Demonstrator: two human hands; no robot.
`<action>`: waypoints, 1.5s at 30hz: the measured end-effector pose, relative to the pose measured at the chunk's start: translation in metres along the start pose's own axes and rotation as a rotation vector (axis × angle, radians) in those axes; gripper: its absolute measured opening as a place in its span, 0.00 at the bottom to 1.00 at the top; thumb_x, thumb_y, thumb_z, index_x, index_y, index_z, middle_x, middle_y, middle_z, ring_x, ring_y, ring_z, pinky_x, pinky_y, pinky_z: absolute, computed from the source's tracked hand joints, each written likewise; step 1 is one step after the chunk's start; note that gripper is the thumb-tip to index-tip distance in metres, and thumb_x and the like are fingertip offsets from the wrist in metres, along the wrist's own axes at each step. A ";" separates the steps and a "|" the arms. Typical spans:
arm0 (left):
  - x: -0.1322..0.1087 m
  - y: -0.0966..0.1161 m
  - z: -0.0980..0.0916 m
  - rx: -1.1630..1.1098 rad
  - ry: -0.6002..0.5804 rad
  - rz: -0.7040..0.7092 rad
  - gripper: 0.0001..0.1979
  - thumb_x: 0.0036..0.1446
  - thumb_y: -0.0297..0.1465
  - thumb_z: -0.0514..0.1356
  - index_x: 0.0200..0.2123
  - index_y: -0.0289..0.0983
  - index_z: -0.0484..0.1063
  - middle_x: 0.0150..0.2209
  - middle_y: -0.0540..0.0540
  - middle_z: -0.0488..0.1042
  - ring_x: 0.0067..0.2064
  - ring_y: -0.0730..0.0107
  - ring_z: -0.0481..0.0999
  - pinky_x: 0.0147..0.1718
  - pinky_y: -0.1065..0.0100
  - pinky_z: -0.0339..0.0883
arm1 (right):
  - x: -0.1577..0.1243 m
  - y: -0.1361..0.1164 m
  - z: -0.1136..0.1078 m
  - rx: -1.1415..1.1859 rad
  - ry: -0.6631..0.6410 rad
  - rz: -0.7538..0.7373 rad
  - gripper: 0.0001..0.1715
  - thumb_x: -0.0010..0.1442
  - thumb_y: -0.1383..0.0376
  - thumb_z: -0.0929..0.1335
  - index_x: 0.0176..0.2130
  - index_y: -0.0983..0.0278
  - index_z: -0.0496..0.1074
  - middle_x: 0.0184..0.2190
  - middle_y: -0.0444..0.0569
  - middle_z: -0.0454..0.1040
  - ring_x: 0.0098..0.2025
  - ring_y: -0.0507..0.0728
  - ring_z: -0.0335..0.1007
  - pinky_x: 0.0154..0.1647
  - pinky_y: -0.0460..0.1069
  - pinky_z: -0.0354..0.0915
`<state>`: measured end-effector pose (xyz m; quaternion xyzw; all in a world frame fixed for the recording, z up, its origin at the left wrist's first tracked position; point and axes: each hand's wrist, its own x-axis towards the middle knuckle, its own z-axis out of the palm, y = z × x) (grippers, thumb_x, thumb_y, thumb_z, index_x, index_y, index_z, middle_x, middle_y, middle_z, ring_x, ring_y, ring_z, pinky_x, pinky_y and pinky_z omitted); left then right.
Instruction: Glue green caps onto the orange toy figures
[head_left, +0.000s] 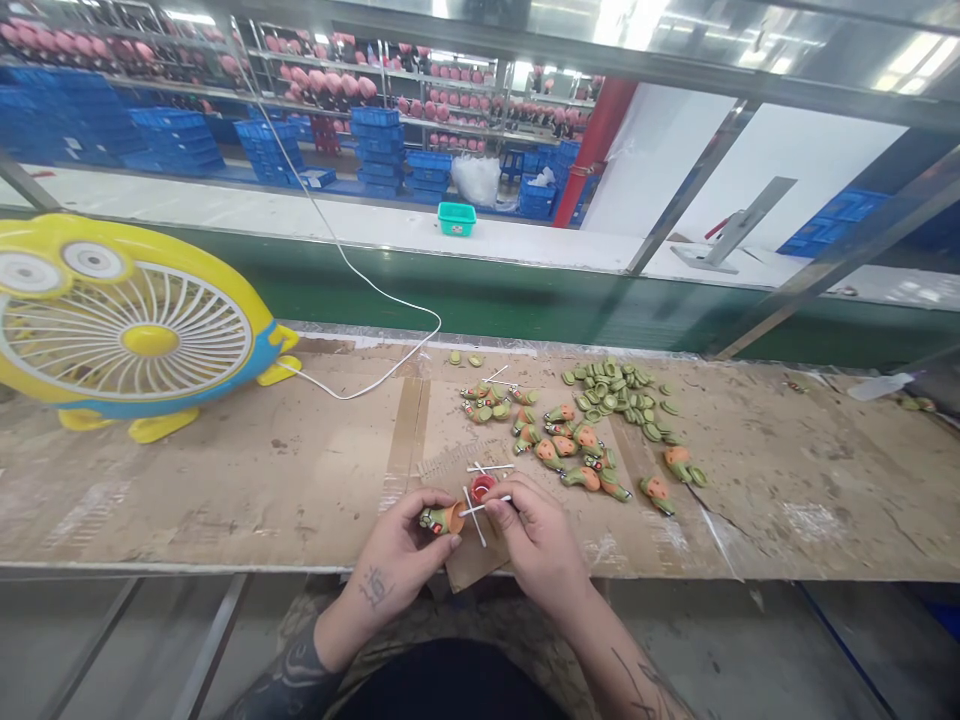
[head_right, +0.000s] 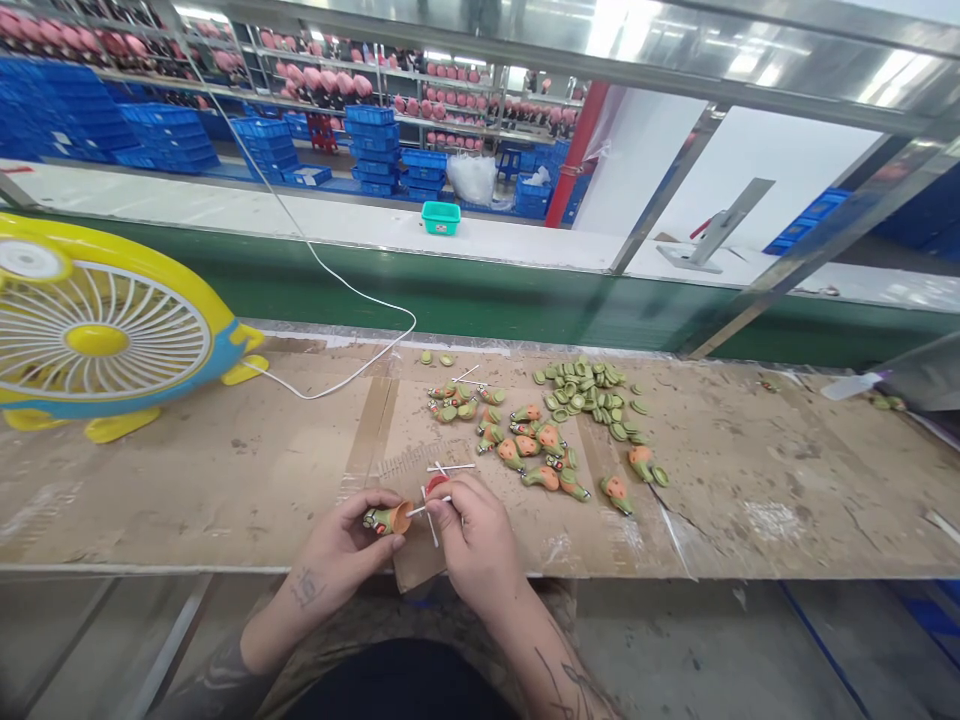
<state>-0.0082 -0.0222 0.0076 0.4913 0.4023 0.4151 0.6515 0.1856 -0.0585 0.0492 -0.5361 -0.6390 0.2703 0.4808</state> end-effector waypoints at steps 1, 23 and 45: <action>0.000 0.000 0.000 -0.012 0.001 -0.008 0.17 0.47 0.32 0.76 0.41 0.37 0.79 0.41 0.44 0.78 0.39 0.62 0.76 0.37 0.66 0.74 | 0.000 0.001 0.001 -0.001 0.007 -0.003 0.14 0.72 0.62 0.65 0.35 0.60 0.76 0.34 0.49 0.77 0.39 0.58 0.75 0.42 0.51 0.68; -0.004 0.006 -0.005 -0.405 0.055 -0.096 0.19 0.50 0.32 0.77 0.41 0.40 0.74 0.38 0.50 0.77 0.38 0.71 0.76 0.34 0.72 0.68 | 0.011 0.049 -0.001 -0.237 -0.034 0.067 0.12 0.70 0.66 0.65 0.37 0.60 0.78 0.37 0.51 0.80 0.44 0.62 0.74 0.47 0.55 0.66; -0.007 0.003 0.001 -0.264 -0.113 -0.027 0.19 0.52 0.39 0.77 0.43 0.39 0.78 0.41 0.47 0.74 0.40 0.68 0.71 0.38 0.69 0.70 | -0.004 -0.007 -0.005 0.147 0.040 0.043 0.12 0.72 0.61 0.66 0.36 0.60 0.75 0.34 0.45 0.76 0.38 0.54 0.72 0.41 0.48 0.65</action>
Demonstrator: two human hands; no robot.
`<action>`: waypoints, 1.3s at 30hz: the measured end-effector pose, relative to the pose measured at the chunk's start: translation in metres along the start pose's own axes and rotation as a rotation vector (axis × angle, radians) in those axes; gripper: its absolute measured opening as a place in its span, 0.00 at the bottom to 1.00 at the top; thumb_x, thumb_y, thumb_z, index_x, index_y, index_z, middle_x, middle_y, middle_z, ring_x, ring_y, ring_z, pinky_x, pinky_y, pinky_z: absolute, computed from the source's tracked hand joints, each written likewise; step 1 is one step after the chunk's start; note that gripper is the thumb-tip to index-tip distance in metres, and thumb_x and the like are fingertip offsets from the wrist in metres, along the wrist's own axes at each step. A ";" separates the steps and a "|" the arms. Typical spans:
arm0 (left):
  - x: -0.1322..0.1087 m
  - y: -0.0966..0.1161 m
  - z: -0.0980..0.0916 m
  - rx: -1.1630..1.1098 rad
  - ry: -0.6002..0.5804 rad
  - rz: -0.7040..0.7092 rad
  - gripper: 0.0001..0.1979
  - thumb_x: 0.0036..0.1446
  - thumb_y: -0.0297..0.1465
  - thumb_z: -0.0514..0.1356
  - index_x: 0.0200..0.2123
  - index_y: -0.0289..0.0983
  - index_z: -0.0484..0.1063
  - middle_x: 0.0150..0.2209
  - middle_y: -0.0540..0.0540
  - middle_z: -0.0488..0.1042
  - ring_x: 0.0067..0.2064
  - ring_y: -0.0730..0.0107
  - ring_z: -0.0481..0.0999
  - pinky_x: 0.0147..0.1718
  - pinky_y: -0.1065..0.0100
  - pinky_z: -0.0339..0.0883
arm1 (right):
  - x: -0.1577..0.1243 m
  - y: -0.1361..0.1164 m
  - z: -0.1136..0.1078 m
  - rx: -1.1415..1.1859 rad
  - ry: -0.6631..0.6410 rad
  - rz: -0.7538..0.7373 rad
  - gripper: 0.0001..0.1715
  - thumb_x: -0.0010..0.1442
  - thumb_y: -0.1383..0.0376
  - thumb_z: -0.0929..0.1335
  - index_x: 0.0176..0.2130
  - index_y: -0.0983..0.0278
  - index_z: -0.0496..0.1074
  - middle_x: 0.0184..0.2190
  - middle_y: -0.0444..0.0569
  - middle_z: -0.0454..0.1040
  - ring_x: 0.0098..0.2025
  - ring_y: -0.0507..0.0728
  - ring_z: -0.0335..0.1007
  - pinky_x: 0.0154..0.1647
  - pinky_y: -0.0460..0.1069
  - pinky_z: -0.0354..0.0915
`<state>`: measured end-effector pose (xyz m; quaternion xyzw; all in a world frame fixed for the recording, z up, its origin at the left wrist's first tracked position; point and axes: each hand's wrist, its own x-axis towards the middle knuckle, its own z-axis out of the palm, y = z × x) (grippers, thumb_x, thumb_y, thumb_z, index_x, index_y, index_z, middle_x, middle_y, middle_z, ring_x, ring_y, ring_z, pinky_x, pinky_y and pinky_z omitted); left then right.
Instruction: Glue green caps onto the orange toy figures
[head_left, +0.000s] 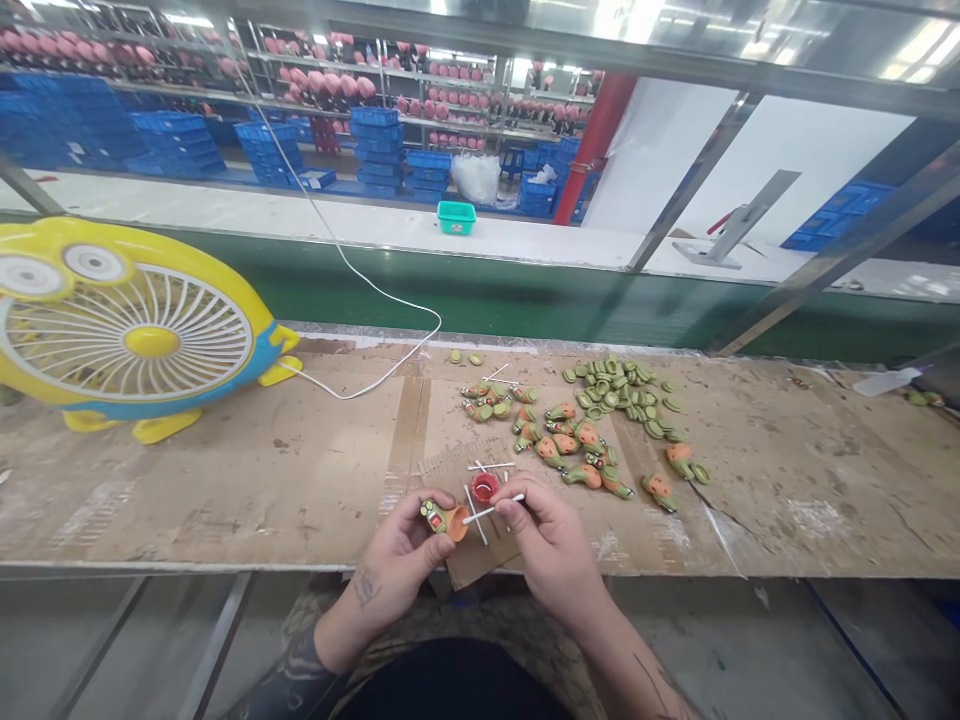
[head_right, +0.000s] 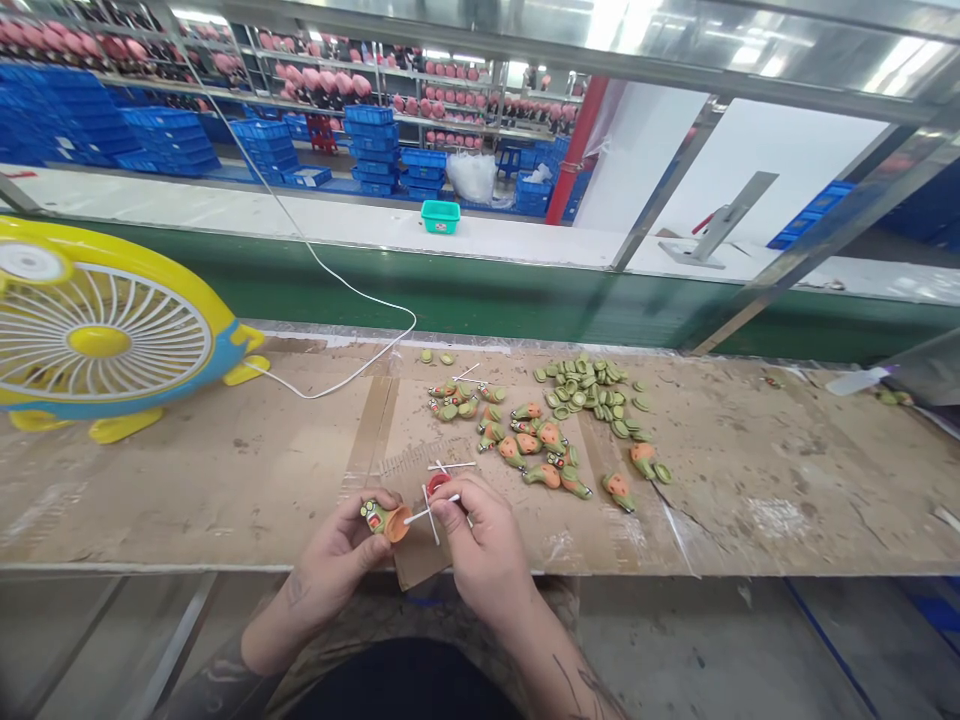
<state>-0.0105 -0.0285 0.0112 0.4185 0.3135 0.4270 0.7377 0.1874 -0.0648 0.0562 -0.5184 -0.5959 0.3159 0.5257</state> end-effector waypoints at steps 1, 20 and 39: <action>0.000 0.000 0.001 0.003 0.000 0.003 0.19 0.52 0.39 0.76 0.44 0.39 0.78 0.41 0.47 0.74 0.41 0.67 0.72 0.39 0.68 0.71 | 0.000 0.001 0.000 -0.003 -0.002 0.001 0.12 0.72 0.61 0.66 0.36 0.60 0.75 0.34 0.45 0.76 0.38 0.54 0.72 0.41 0.48 0.65; -0.002 -0.003 -0.004 0.032 0.066 -0.120 0.31 0.55 0.48 0.72 0.56 0.37 0.77 0.27 0.51 0.75 0.26 0.73 0.71 0.26 0.69 0.66 | 0.001 -0.004 0.002 -0.042 -0.029 -0.074 0.13 0.73 0.62 0.65 0.35 0.60 0.74 0.33 0.46 0.74 0.37 0.56 0.71 0.39 0.50 0.64; -0.002 0.005 -0.003 0.042 0.171 -0.169 0.30 0.53 0.48 0.74 0.53 0.38 0.78 0.28 0.51 0.74 0.27 0.73 0.71 0.29 0.69 0.68 | 0.015 0.041 -0.005 -0.251 0.029 -0.020 0.11 0.69 0.63 0.67 0.35 0.61 0.78 0.34 0.50 0.79 0.40 0.61 0.73 0.45 0.54 0.66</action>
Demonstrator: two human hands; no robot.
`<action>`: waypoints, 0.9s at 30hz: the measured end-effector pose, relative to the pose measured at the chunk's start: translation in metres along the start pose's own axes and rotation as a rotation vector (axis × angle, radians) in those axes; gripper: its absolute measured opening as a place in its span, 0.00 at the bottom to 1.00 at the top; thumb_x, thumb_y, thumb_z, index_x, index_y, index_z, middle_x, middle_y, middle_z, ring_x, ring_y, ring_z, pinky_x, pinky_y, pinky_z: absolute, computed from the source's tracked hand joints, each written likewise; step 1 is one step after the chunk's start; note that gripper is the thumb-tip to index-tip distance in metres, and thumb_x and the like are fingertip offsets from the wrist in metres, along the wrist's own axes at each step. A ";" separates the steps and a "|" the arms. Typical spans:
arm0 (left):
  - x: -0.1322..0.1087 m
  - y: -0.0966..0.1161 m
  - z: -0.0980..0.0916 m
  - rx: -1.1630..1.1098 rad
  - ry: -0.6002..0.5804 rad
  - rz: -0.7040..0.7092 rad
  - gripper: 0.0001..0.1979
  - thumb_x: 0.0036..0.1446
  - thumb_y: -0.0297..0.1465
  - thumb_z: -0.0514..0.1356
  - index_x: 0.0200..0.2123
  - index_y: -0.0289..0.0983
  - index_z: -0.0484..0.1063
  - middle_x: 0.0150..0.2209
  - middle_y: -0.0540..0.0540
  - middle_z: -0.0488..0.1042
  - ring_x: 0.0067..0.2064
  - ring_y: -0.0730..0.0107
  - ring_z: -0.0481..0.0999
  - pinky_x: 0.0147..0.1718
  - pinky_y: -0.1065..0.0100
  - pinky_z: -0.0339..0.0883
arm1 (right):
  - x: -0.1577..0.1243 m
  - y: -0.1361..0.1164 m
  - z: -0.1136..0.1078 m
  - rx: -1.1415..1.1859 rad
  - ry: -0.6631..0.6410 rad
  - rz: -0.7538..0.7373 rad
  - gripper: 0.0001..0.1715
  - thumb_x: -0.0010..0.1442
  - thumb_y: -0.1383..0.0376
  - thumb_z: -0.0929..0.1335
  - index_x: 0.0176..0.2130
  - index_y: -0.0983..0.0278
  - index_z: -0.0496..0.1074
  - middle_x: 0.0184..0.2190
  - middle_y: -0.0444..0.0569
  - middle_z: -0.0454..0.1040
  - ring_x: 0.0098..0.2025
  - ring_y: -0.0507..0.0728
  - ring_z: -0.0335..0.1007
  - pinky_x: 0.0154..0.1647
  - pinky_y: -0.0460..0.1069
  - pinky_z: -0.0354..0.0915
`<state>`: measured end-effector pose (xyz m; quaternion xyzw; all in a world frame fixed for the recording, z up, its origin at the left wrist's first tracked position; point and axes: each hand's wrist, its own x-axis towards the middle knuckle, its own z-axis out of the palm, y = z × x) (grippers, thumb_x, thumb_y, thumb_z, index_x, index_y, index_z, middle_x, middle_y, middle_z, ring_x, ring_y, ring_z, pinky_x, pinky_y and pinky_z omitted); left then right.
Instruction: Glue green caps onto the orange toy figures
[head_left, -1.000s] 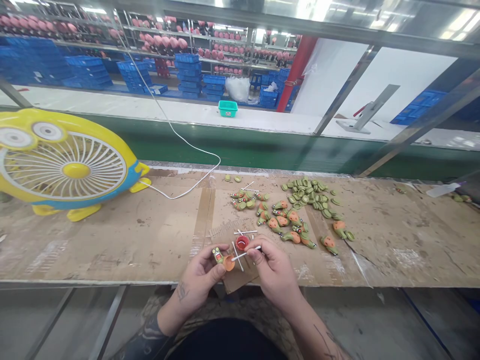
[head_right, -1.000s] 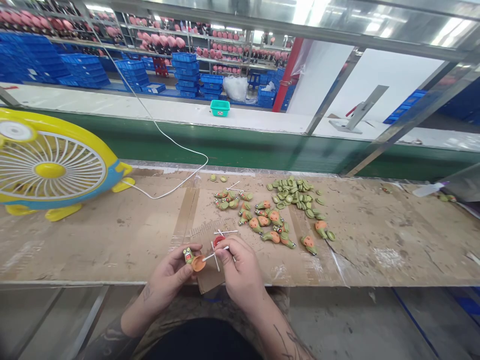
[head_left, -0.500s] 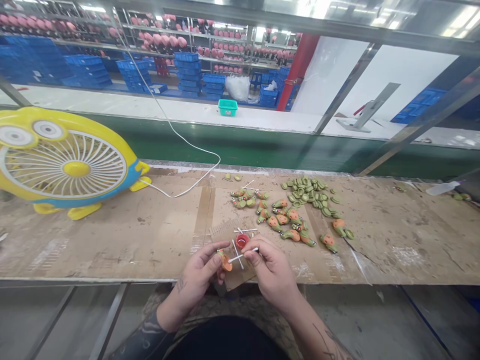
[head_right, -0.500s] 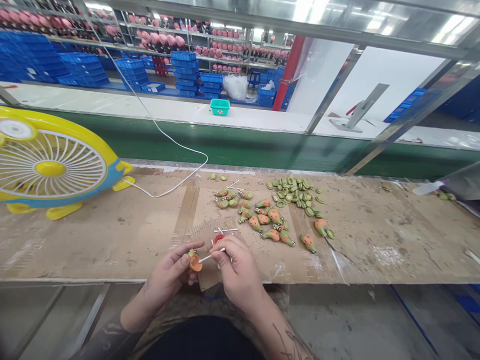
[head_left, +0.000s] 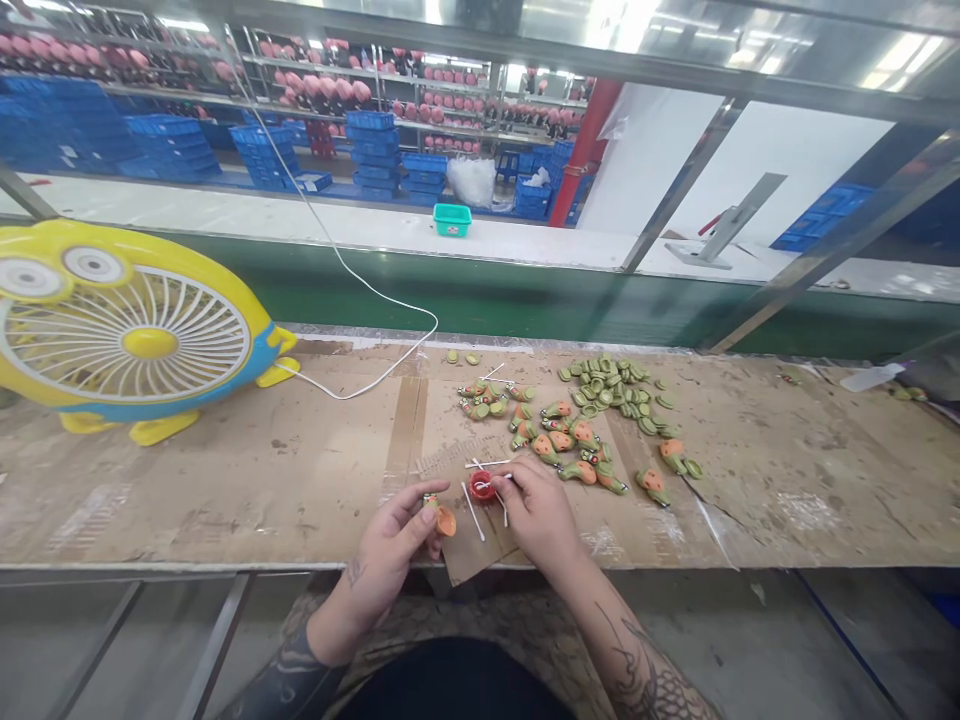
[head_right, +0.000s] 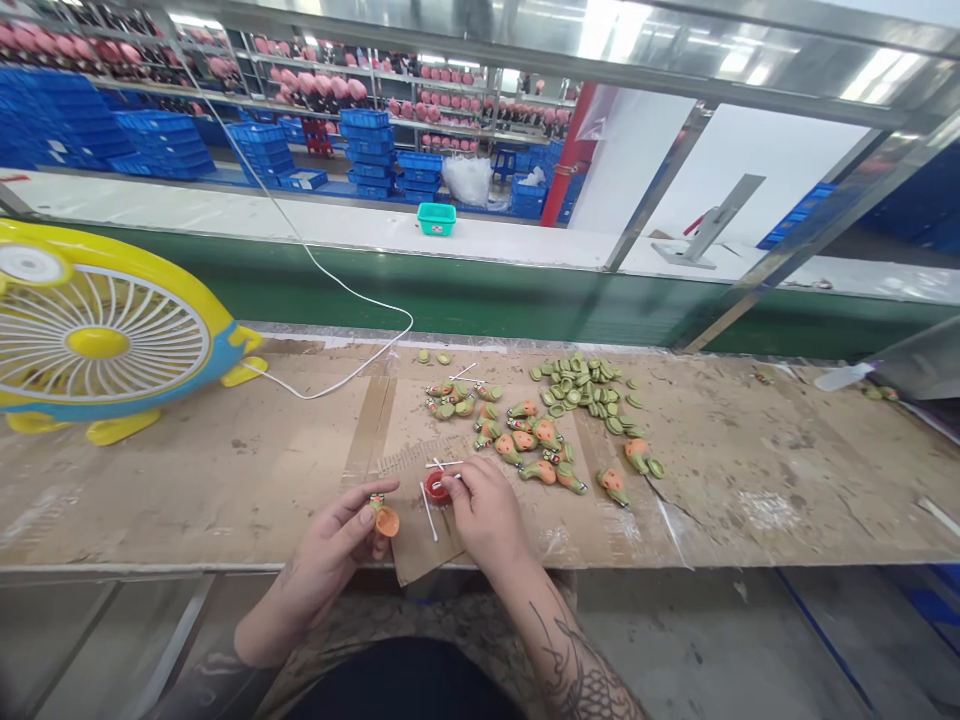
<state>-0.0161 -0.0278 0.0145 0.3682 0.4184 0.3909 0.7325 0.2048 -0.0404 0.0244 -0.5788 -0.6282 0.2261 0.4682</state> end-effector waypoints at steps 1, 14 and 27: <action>0.000 0.001 0.000 -0.002 -0.001 0.006 0.29 0.53 0.48 0.74 0.53 0.38 0.78 0.28 0.51 0.74 0.27 0.73 0.71 0.29 0.69 0.67 | 0.001 0.004 0.002 -0.013 -0.016 0.005 0.11 0.68 0.63 0.68 0.36 0.60 0.79 0.35 0.50 0.79 0.41 0.61 0.73 0.46 0.54 0.65; 0.000 0.001 0.002 0.035 -0.065 0.035 0.30 0.53 0.49 0.73 0.53 0.37 0.77 0.29 0.51 0.74 0.28 0.71 0.71 0.30 0.67 0.68 | -0.005 -0.019 -0.009 0.156 0.025 0.046 0.13 0.71 0.60 0.66 0.36 0.61 0.76 0.33 0.48 0.77 0.37 0.58 0.72 0.40 0.51 0.67; 0.001 0.004 0.006 0.041 -0.128 0.012 0.32 0.51 0.50 0.74 0.53 0.36 0.78 0.26 0.51 0.75 0.26 0.71 0.72 0.28 0.68 0.67 | -0.016 -0.036 -0.005 0.258 -0.102 0.018 0.12 0.70 0.62 0.67 0.34 0.61 0.76 0.33 0.47 0.77 0.37 0.56 0.73 0.42 0.50 0.67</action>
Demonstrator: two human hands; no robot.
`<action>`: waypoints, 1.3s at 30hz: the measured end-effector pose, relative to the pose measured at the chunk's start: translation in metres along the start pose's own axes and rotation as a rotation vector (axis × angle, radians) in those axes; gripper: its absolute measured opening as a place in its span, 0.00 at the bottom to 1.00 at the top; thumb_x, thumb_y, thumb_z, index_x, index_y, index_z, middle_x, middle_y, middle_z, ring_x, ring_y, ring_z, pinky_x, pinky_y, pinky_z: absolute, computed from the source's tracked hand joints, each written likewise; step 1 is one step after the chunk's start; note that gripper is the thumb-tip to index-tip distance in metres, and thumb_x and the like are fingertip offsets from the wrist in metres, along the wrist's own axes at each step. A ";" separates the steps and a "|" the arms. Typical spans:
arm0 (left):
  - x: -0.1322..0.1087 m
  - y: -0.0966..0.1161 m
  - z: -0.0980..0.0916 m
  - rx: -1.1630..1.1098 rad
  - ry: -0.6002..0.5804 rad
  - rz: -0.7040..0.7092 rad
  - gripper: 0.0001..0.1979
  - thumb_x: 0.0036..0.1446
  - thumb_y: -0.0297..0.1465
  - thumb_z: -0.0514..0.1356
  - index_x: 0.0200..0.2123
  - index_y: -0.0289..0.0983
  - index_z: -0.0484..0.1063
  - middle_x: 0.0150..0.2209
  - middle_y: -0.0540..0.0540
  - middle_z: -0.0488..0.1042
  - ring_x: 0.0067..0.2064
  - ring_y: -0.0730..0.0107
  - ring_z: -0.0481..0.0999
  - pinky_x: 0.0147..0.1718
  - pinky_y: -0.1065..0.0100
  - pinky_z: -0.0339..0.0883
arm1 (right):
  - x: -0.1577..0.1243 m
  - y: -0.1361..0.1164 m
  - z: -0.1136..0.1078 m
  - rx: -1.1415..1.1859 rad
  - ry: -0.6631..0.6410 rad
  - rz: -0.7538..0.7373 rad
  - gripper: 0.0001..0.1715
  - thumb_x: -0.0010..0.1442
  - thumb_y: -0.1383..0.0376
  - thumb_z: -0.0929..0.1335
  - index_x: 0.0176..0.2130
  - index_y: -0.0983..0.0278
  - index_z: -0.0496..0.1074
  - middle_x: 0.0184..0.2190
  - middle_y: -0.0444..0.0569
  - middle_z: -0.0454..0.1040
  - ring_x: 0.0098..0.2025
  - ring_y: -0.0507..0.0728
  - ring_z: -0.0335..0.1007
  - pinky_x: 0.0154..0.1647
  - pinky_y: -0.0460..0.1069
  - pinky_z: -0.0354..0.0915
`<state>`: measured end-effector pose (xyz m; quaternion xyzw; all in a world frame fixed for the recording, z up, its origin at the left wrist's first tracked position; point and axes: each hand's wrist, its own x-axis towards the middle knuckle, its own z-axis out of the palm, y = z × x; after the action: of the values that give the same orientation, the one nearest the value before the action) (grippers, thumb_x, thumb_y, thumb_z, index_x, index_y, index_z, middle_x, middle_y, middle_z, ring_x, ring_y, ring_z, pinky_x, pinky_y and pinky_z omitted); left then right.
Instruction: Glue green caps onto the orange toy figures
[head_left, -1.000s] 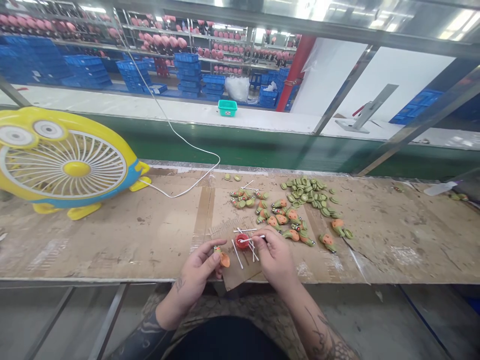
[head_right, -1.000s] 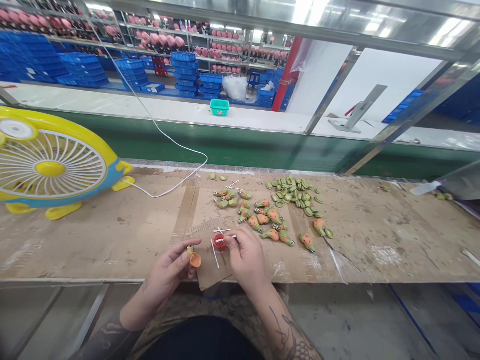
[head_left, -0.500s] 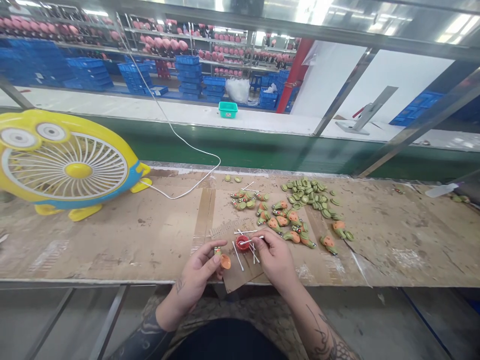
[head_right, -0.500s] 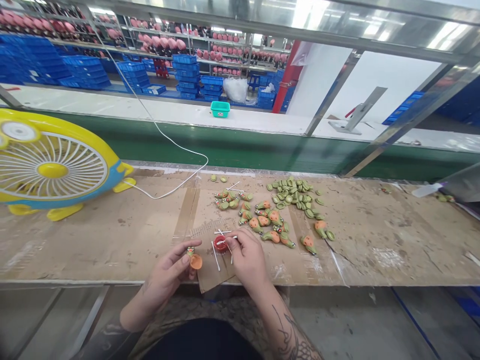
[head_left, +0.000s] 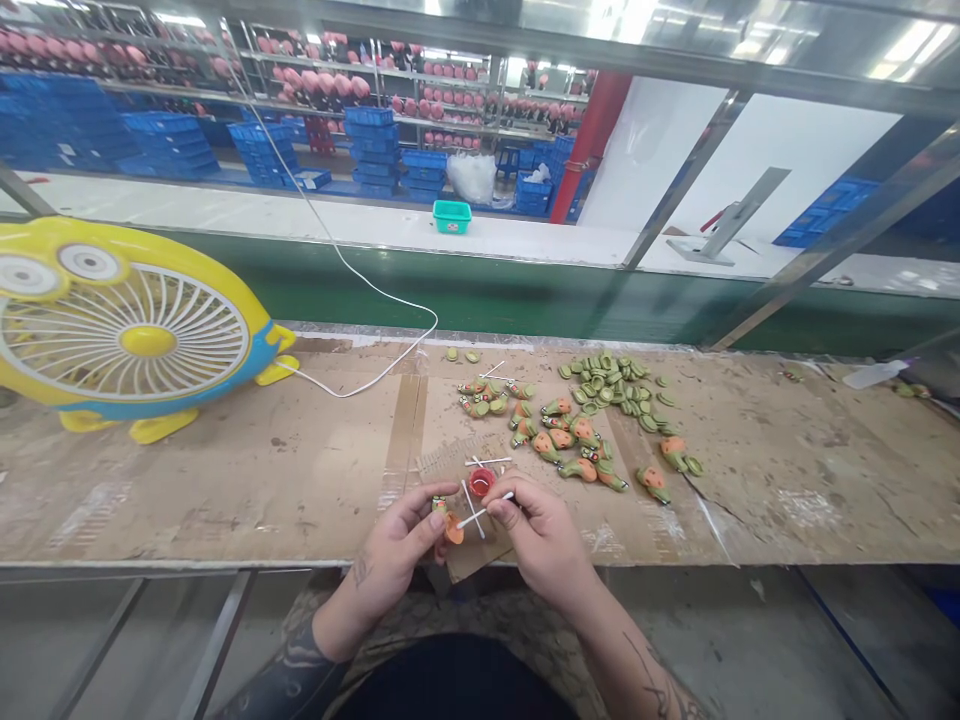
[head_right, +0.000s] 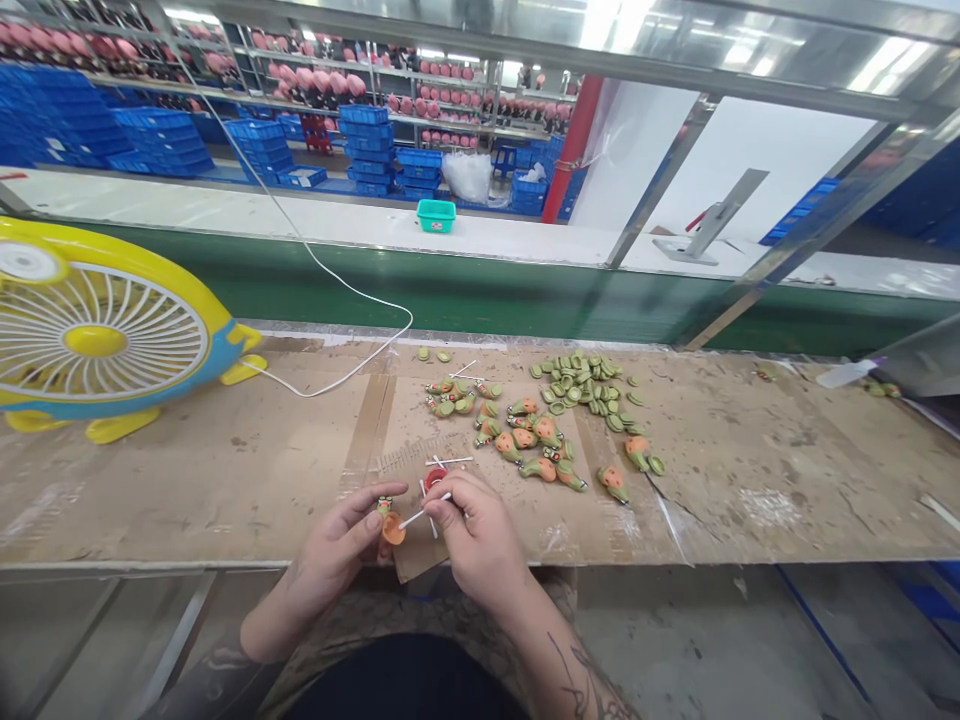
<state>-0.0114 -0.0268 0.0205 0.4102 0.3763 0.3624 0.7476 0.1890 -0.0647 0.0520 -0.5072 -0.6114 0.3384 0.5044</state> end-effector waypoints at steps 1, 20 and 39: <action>0.000 0.000 0.000 -0.005 -0.005 -0.013 0.32 0.51 0.51 0.73 0.53 0.35 0.78 0.25 0.51 0.75 0.25 0.72 0.71 0.27 0.68 0.66 | 0.000 0.001 0.000 0.001 0.000 0.001 0.12 0.70 0.62 0.67 0.35 0.61 0.76 0.33 0.47 0.77 0.37 0.56 0.73 0.42 0.50 0.67; -0.018 0.012 -0.017 0.132 0.193 -0.037 0.32 0.52 0.53 0.71 0.53 0.38 0.80 0.24 0.51 0.73 0.28 0.66 0.70 0.30 0.66 0.63 | 0.039 0.057 -0.105 -0.689 0.295 0.306 0.23 0.70 0.58 0.66 0.60 0.65 0.72 0.48 0.55 0.77 0.48 0.61 0.74 0.53 0.58 0.71; -0.018 0.015 -0.002 0.181 0.201 0.025 0.33 0.47 0.56 0.72 0.49 0.40 0.80 0.30 0.49 0.77 0.29 0.66 0.72 0.31 0.66 0.68 | 0.060 0.088 -0.196 -1.059 0.284 0.578 0.17 0.71 0.58 0.69 0.53 0.65 0.74 0.51 0.54 0.78 0.52 0.61 0.76 0.56 0.61 0.71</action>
<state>-0.0251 -0.0354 0.0376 0.4423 0.4755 0.3755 0.6613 0.4031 -0.0036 0.0388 -0.8738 -0.4611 0.0411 0.1489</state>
